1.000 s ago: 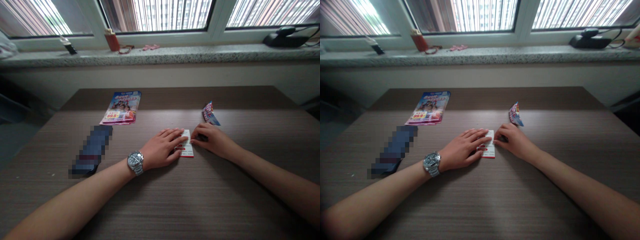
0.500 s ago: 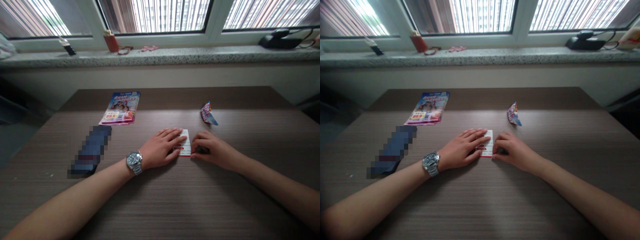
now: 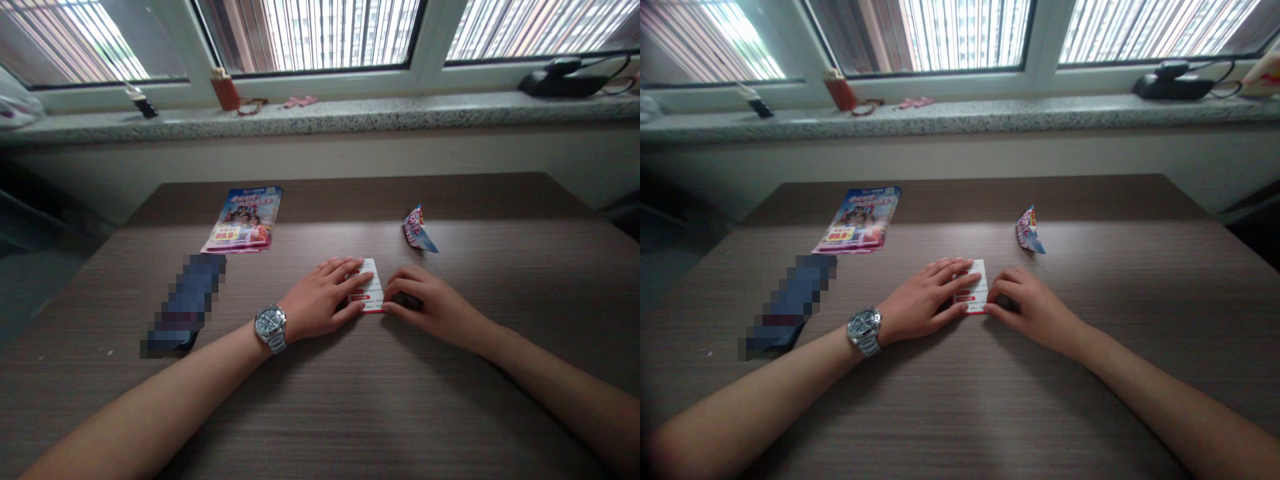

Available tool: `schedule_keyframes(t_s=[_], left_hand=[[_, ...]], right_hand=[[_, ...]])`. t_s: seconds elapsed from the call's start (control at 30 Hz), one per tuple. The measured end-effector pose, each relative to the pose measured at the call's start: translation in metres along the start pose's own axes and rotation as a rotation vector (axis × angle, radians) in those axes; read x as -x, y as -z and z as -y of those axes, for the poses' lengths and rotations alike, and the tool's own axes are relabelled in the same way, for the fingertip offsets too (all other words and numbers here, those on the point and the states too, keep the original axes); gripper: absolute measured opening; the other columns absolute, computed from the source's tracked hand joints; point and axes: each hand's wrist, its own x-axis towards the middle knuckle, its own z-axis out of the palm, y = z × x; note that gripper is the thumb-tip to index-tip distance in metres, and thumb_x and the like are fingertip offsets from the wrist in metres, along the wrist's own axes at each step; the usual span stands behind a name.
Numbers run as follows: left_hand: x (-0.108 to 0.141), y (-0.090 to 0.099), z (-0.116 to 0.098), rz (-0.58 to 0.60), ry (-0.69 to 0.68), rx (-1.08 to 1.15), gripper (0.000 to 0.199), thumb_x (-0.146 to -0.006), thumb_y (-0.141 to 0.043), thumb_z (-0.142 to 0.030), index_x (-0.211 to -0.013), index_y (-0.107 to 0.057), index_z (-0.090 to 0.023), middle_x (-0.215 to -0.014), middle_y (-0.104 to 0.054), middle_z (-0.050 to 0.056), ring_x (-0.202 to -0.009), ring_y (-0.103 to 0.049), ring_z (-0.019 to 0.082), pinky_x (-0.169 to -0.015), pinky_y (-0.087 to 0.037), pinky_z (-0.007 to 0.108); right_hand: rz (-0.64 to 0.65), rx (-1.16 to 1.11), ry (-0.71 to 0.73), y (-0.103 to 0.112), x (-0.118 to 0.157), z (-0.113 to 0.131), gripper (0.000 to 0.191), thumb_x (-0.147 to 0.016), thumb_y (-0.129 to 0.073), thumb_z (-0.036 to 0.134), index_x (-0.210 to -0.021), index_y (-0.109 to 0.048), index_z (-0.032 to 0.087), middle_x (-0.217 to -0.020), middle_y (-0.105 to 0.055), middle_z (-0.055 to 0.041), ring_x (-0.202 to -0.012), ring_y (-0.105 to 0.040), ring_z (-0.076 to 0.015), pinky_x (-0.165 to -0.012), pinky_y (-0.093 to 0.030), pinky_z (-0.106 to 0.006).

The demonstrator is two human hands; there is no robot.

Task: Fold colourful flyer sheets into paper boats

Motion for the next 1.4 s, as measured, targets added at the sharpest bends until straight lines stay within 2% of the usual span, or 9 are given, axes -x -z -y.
schedule_keyframes(t_s=[0.1, 0.2, 0.47, 0.63, 0.8, 0.9, 1.03, 1.2, 1.4], left_hand=[[0.000, 0.000, -0.001, -0.020, 0.022, -0.030, 0.053, -0.102, -0.043, -0.050, -0.150, -0.042, -0.028, -0.156, -0.040, 0.008, -0.143, -0.038, 0.027, -0.122, -0.030, 0.048], [0.000, 0.000, -0.001, -0.059, 0.045, -0.073, 0.051, -0.103, -0.040, -0.049, -0.148, -0.046, -0.027, -0.145, -0.048, 0.010, -0.136, -0.042, 0.028, -0.122, -0.028, 0.051], [-0.001, 0.001, -0.001, -0.104, 0.064, -0.106, 0.050, -0.102, -0.043, -0.047, -0.146, -0.049, -0.023, -0.126, -0.056, 0.011, -0.123, -0.048, 0.028, -0.122, -0.027, 0.054], [-0.002, 0.005, 0.004, -0.128, 0.034, -0.083, 0.044, -0.104, -0.042, -0.039, -0.144, -0.050, -0.021, -0.139, -0.055, 0.010, -0.127, -0.048, 0.028, -0.116, -0.038, 0.049], [-0.002, 0.004, 0.008, -0.083, -0.075, -0.061, 0.041, -0.105, -0.041, -0.036, -0.143, -0.050, -0.021, -0.147, -0.052, 0.009, -0.137, -0.047, 0.023, -0.121, -0.032, 0.044], [-0.002, 0.004, 0.005, -0.051, -0.063, -0.099, 0.043, -0.105, -0.042, -0.039, -0.144, -0.050, -0.022, -0.147, -0.053, 0.010, -0.136, -0.049, 0.024, -0.121, -0.030, 0.047], [-0.002, 0.006, -0.003, -0.028, -0.014, -0.147, 0.048, -0.104, -0.041, -0.044, -0.145, -0.049, -0.021, -0.143, -0.054, 0.012, -0.124, -0.054, 0.029, -0.110, -0.042, 0.049], [-0.002, 0.006, -0.008, -0.043, 0.013, -0.134, 0.048, -0.103, -0.045, -0.043, -0.144, -0.050, -0.018, -0.138, -0.055, 0.015, -0.122, -0.054, 0.030, -0.105, -0.046, 0.048], [-0.001, 0.007, -0.006, -0.105, -0.082, -0.062, 0.039, -0.103, -0.046, -0.036, -0.135, -0.057, -0.016, -0.133, -0.060, 0.015, -0.116, -0.059, 0.027, -0.101, -0.051, 0.043]], right_hand=[[-0.093, 0.070, 0.033, -0.005, 0.002, -0.001, 0.010, -0.095, -0.061, 0.027, -0.101, -0.067, 0.021, -0.100, -0.064, -0.0089, -0.095, -0.060, -0.0230, -0.083, -0.051, -0.038], [-0.140, 0.180, 0.057, -0.008, 0.004, 0.000, 0.023, -0.096, -0.061, 0.028, -0.117, -0.066, 0.021, -0.112, -0.066, -0.0118, -0.103, -0.061, -0.0254, -0.090, -0.052, -0.043], [-0.050, 0.363, 0.098, -0.010, 0.007, 0.003, 0.040, -0.099, -0.055, 0.033, -0.137, -0.058, 0.019, -0.140, -0.062, -0.0126, -0.127, -0.057, -0.0293, -0.107, -0.048, -0.049], [-0.023, 0.343, 0.106, -0.005, 0.004, -0.003, 0.041, -0.099, -0.055, 0.033, -0.138, -0.057, 0.019, -0.142, -0.061, -0.0115, -0.134, -0.055, -0.0274, -0.112, -0.045, -0.048], [-0.033, 0.317, 0.118, 0.000, 0.002, -0.010, 0.044, -0.097, -0.058, 0.033, -0.140, -0.056, 0.022, -0.140, -0.064, -0.0100, -0.137, -0.052, -0.0276, -0.116, -0.040, -0.052], [-0.055, 0.327, 0.115, 0.001, 0.002, -0.012, 0.045, -0.097, -0.059, 0.033, -0.140, -0.056, 0.024, -0.144, -0.061, -0.0101, -0.138, -0.051, -0.0290, -0.116, -0.039, -0.055], [-0.089, 0.334, 0.112, -0.001, 0.003, -0.010, 0.042, -0.096, -0.060, 0.033, -0.138, -0.059, 0.024, -0.147, -0.058, -0.0118, -0.138, -0.050, -0.0303, -0.115, -0.041, -0.055], [-0.062, 0.370, 0.097, -0.006, 0.004, -0.008, 0.049, -0.096, -0.060, 0.039, -0.142, -0.055, 0.022, -0.149, -0.055, -0.0131, -0.142, -0.045, -0.0319, -0.115, -0.040, -0.055], [-0.019, 0.349, 0.062, -0.006, 0.003, -0.012, 0.049, -0.099, -0.055, 0.040, -0.145, -0.050, 0.021, -0.153, -0.050, -0.0132, -0.146, -0.040, -0.0295, -0.119, -0.030, -0.059]])
